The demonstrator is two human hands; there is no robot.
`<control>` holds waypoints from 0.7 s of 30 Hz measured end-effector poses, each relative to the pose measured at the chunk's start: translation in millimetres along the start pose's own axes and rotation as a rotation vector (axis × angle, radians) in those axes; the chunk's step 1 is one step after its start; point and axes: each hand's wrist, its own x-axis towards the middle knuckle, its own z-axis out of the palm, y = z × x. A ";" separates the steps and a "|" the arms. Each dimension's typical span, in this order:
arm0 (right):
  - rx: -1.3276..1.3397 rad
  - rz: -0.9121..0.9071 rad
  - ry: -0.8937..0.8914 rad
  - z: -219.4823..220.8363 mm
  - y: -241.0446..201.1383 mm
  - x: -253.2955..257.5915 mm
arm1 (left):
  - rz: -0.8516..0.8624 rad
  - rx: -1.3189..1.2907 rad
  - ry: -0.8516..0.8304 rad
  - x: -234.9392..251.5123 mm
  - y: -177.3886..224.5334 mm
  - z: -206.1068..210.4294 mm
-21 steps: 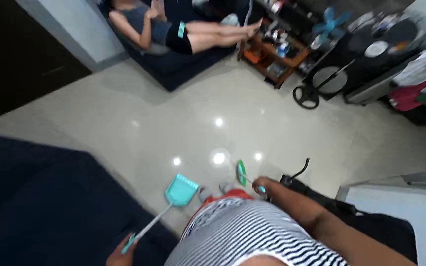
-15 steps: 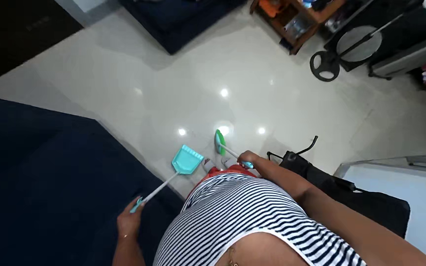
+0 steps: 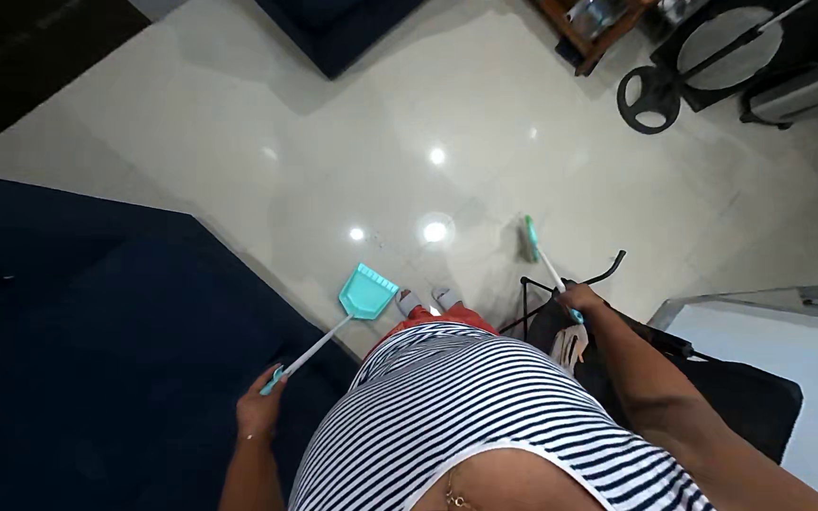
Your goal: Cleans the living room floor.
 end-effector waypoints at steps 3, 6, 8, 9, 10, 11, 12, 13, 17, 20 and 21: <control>0.107 0.053 0.022 21.8 -50.6 10.2 | -0.009 0.062 -0.038 1.4 1.1 -3.9; 0.105 -0.043 -0.151 57.4 -113.3 -10.1 | -0.017 0.095 -0.047 5.1 2.0 -10.2; 0.022 -0.159 -0.249 83.6 -149.1 -31.3 | -0.005 0.077 -0.049 9.3 0.8 -11.0; -0.011 -0.200 -0.279 94.1 -164.1 -41.1 | 0.002 0.066 -0.049 10.4 0.5 -10.9; -0.034 -0.225 -0.303 101.3 -175.9 -48.6 | 0.005 0.056 -0.056 10.0 1.4 -11.0; -0.043 -0.242 -0.316 106.3 -182.8 -51.8 | 0.002 0.053 -0.060 8.7 4.5 -11.5; -0.034 -0.252 -0.321 106.6 -185.0 -51.9 | 0.000 0.047 -0.059 7.6 8.7 -11.2; -0.006 -0.258 -0.324 101.0 -182.9 -50.2 | -0.002 0.041 -0.058 7.1 12.4 -10.5; 0.294 -0.204 -0.351 34.7 -127.9 -38.9 | 0.003 0.042 -0.043 7.5 8.7 -9.6; 0.420 -0.156 -0.274 -28.7 -60.1 -35.0 | -0.029 0.026 -0.044 -0.5 12.5 -6.8; 0.416 -0.140 -0.223 -46.0 -39.9 -33.8 | -0.061 0.029 -0.046 -3.5 18.7 -4.8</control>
